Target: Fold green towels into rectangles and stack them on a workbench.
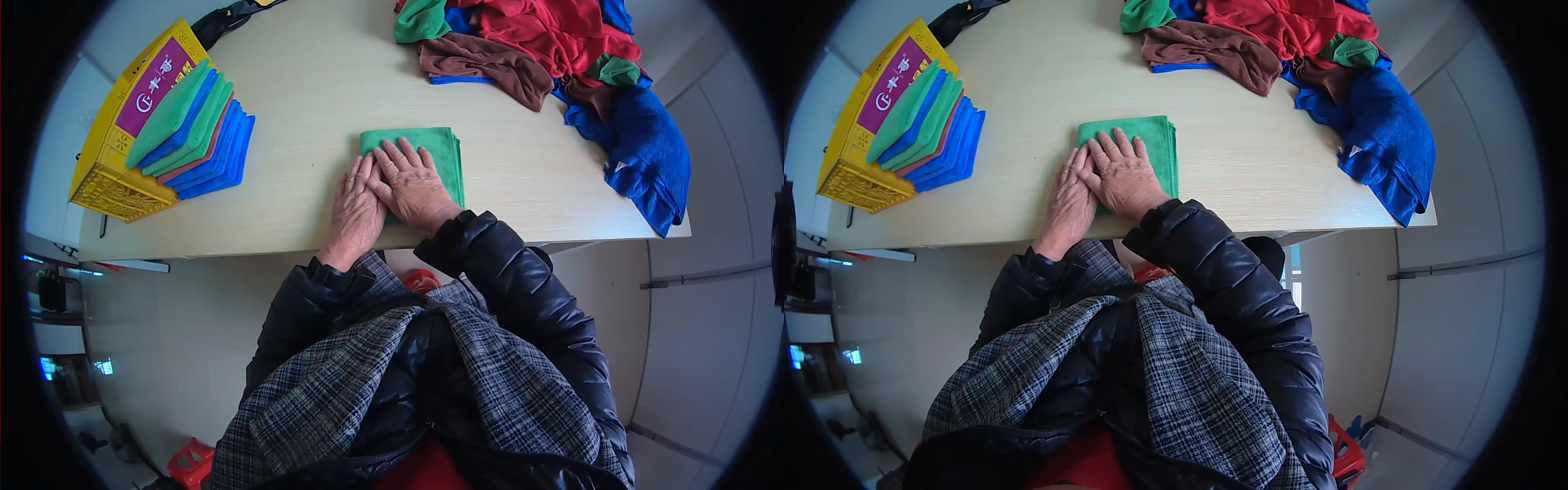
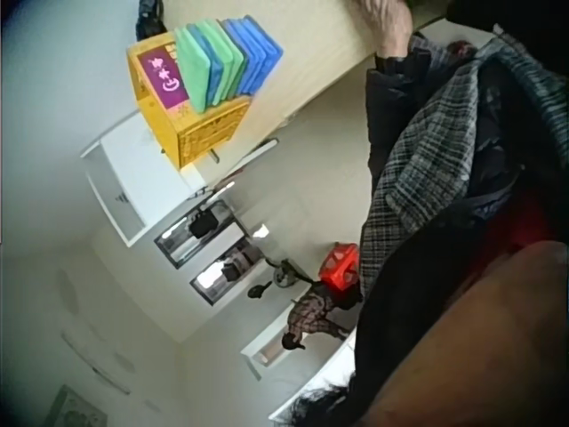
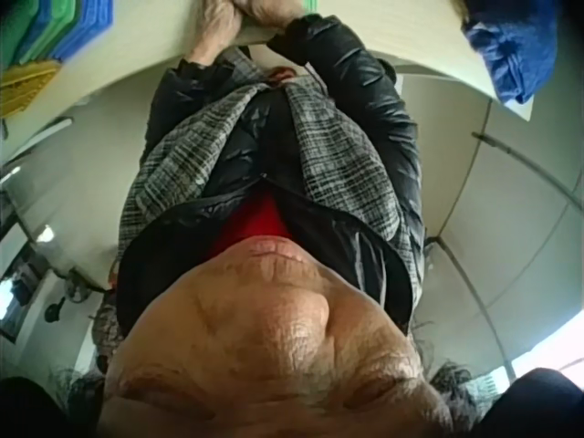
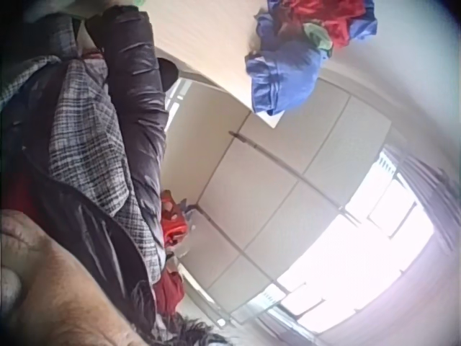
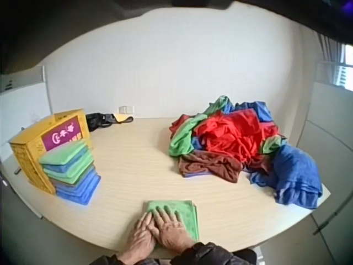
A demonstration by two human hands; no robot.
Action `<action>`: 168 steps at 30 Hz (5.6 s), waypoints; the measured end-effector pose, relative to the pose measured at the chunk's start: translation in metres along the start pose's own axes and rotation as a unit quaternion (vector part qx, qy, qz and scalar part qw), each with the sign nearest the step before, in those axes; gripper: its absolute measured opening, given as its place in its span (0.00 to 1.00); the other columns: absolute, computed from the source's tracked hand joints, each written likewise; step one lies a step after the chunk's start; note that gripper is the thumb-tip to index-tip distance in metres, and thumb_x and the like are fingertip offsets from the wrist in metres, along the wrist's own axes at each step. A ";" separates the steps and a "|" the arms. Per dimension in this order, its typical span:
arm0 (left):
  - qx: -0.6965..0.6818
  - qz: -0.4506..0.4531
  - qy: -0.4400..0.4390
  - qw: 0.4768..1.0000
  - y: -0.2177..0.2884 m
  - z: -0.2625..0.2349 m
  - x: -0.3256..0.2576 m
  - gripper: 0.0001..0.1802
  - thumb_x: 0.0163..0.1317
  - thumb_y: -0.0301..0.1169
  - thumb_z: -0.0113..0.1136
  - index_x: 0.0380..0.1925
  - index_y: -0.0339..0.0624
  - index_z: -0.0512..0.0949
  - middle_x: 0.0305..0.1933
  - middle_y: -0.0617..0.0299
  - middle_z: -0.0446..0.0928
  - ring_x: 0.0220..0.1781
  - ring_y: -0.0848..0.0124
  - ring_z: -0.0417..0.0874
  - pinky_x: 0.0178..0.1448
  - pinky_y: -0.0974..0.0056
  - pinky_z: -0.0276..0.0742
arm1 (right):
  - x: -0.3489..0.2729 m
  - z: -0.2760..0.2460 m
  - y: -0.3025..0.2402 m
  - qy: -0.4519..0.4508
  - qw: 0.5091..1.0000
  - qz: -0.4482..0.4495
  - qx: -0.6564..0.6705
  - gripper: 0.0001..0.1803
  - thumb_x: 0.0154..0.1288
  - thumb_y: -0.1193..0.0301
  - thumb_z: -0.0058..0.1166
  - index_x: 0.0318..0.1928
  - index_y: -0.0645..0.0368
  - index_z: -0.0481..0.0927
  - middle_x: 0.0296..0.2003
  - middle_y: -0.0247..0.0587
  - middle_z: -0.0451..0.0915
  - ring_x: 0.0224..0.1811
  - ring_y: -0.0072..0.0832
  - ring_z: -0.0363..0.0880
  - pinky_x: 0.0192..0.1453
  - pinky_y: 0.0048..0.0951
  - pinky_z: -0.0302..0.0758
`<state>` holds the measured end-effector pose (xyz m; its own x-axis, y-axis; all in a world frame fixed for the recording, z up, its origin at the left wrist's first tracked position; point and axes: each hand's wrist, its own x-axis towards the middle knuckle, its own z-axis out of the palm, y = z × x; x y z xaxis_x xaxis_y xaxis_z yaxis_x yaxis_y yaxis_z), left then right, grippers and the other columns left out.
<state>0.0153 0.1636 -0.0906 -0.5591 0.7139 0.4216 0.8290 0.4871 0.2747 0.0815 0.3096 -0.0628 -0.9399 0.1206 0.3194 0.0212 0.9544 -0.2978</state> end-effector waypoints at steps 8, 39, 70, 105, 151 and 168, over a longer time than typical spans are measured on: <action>0.041 -0.020 -0.082 0.996 0.007 -0.019 0.001 0.32 0.76 0.39 0.47 0.75 0.40 0.59 0.80 0.54 0.57 0.82 0.55 0.54 0.82 0.45 0.50 | -0.003 0.004 0.016 0.001 0.998 0.043 -0.036 0.36 0.77 0.46 0.41 0.74 0.58 0.65 0.76 0.49 0.61 0.81 0.48 0.52 0.82 0.52 0.47; 0.039 0.009 -0.081 0.996 -0.003 0.008 0.040 0.32 0.77 0.47 0.46 0.74 0.41 0.62 0.80 0.52 0.58 0.82 0.53 0.55 0.81 0.43 0.52 | -0.023 -0.009 0.034 0.010 0.994 0.097 -0.051 0.37 0.77 0.49 0.44 0.75 0.62 0.62 0.77 0.51 0.59 0.81 0.49 0.51 0.80 0.54 0.51; 0.051 -0.034 -0.133 0.989 0.057 -0.072 -0.012 0.26 0.75 0.45 0.52 0.62 0.36 0.75 0.70 0.48 0.71 0.71 0.51 0.69 0.73 0.48 0.62 | -0.054 -0.061 0.039 0.036 0.994 0.095 -0.030 0.24 0.74 0.59 0.51 0.62 0.61 0.76 0.59 0.48 0.79 0.70 0.47 0.69 0.75 0.54 0.59; -0.009 0.070 -0.119 0.990 0.020 0.006 0.039 0.37 0.77 0.58 0.39 0.76 0.46 0.60 0.82 0.56 0.54 0.84 0.55 0.51 0.83 0.47 0.46 | -0.071 -0.021 0.022 0.006 0.993 0.105 -0.052 0.39 0.75 0.49 0.46 0.74 0.65 0.61 0.76 0.57 0.57 0.80 0.52 0.52 0.80 0.57 0.51; -0.020 0.058 -0.055 0.997 0.028 0.004 0.015 0.38 0.76 0.57 0.42 0.72 0.37 0.64 0.79 0.50 0.59 0.82 0.54 0.55 0.82 0.45 0.46 | -0.057 -0.013 0.031 0.034 0.996 0.064 -0.053 0.35 0.73 0.55 0.49 0.74 0.59 0.64 0.75 0.49 0.62 0.80 0.46 0.56 0.81 0.52 0.50; -0.005 0.047 -0.055 0.997 0.028 -0.002 0.010 0.40 0.74 0.59 0.44 0.72 0.38 0.65 0.79 0.51 0.59 0.81 0.53 0.56 0.82 0.40 0.45 | -0.062 -0.023 0.015 -0.010 0.995 0.070 -0.072 0.33 0.74 0.56 0.46 0.74 0.58 0.64 0.76 0.48 0.61 0.80 0.45 0.55 0.82 0.52 0.50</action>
<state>0.0331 0.1833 -0.0765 -0.4762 0.8076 0.3479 0.8775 0.4107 0.2478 0.1484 0.3228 -0.0663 -0.9311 0.2508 0.2647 0.1995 0.9580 -0.2060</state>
